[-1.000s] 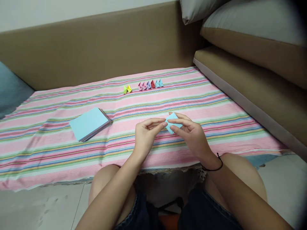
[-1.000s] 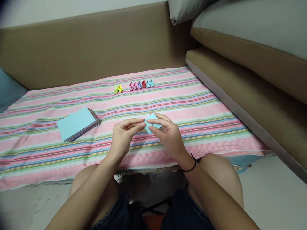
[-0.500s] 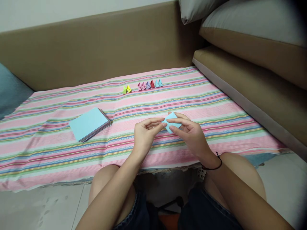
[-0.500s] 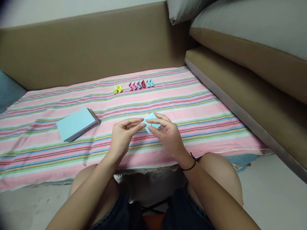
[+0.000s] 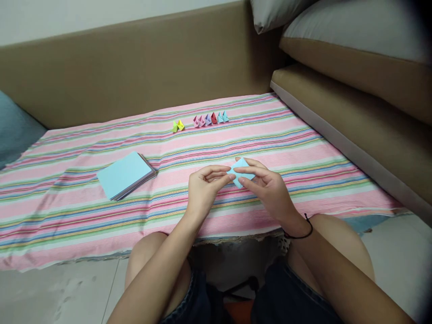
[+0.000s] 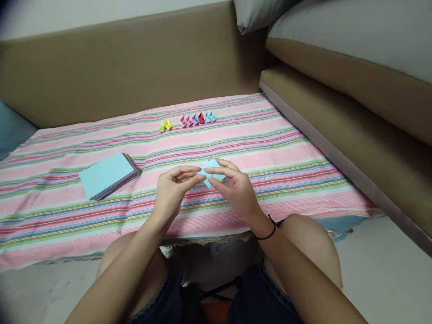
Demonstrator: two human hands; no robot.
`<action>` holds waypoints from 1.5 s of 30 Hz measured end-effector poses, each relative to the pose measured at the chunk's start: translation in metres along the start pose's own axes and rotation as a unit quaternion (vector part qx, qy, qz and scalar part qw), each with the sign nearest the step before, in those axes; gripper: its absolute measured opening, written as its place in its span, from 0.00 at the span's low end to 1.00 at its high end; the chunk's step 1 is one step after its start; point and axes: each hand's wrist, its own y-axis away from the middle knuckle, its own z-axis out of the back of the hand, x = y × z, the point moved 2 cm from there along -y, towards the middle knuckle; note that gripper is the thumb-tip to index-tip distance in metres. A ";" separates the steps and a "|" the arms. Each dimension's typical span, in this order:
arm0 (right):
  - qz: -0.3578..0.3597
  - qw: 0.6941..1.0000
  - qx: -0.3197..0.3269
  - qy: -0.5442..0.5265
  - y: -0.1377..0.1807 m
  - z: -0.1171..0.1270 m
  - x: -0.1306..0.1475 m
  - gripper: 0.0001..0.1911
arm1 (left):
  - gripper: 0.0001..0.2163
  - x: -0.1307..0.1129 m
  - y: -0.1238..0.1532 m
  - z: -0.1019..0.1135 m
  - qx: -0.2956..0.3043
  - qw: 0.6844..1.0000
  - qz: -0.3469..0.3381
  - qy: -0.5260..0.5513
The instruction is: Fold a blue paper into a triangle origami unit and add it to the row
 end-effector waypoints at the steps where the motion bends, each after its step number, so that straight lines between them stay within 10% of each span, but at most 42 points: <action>1: 0.002 1.000 0.002 -0.004 0.000 0.000 0.000 0.10 | 0.12 0.000 0.000 0.000 0.000 1.000 0.001 -0.001; 16: 0.003 1.000 0.000 -0.005 0.000 -0.003 0.000 0.11 | 0.14 -0.002 0.000 -0.001 -0.004 1.000 -0.001 -0.016; 25: -0.087 0.990 -0.053 -0.100 -0.002 -0.003 -0.014 0.37 | 0.14 -0.003 0.001 -0.004 -0.006 0.999 -0.004 -0.033; 45: -0.117 0.983 -0.045 -0.135 -0.004 0.001 -0.006 0.38 | 0.12 -0.008 -0.002 -0.003 0.059 0.997 -0.006 -0.046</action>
